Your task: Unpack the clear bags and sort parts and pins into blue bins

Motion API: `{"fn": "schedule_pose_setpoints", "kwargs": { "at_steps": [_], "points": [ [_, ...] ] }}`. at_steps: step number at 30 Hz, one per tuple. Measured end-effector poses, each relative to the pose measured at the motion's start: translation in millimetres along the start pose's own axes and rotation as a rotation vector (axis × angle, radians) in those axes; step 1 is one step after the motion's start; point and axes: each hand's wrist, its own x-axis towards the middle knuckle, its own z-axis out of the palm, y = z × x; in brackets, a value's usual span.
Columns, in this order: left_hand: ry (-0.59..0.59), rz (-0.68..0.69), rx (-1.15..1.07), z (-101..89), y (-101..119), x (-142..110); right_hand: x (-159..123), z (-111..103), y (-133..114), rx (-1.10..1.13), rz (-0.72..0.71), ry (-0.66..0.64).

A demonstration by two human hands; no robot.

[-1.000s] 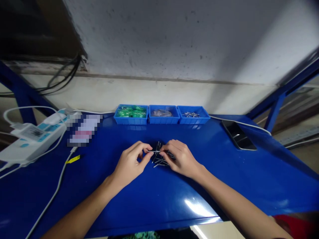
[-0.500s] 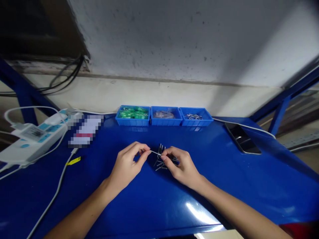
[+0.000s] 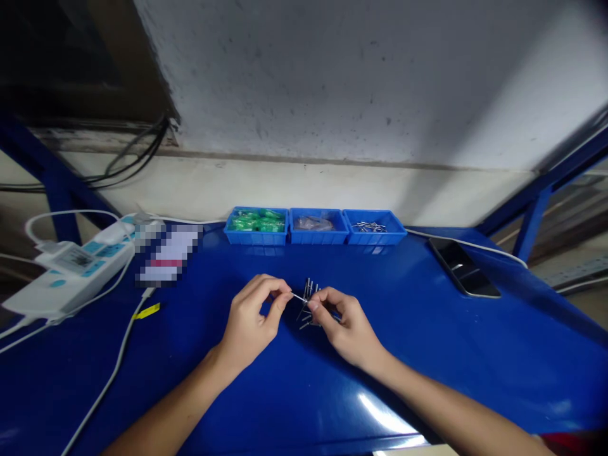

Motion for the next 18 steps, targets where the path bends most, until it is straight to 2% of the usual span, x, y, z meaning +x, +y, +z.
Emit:
{"fn": "schedule_pose_setpoints", "kwargs": {
  "at_steps": [5, 8, 13, 18],
  "points": [
    [0.003, -0.141, -0.074, 4.9, 1.5, -0.2, 1.4, 2.4, 2.5, -0.06, -0.036, 0.058],
    [0.015, -0.16, -0.094, 6.1, 2.4, -0.6, 1.2, 3.4, 1.8, -0.077, -0.038, 0.04],
    [-0.034, -0.189, -0.269, 5.9, 4.1, -0.8, -0.6, 3.5, -2.1, -0.066, -0.024, 0.014],
    [-0.035, -0.172, -0.232, 4.4, 4.3, -0.1, -1.2, 3.7, -3.4, -0.037, 0.001, 0.008]
  ]
}}
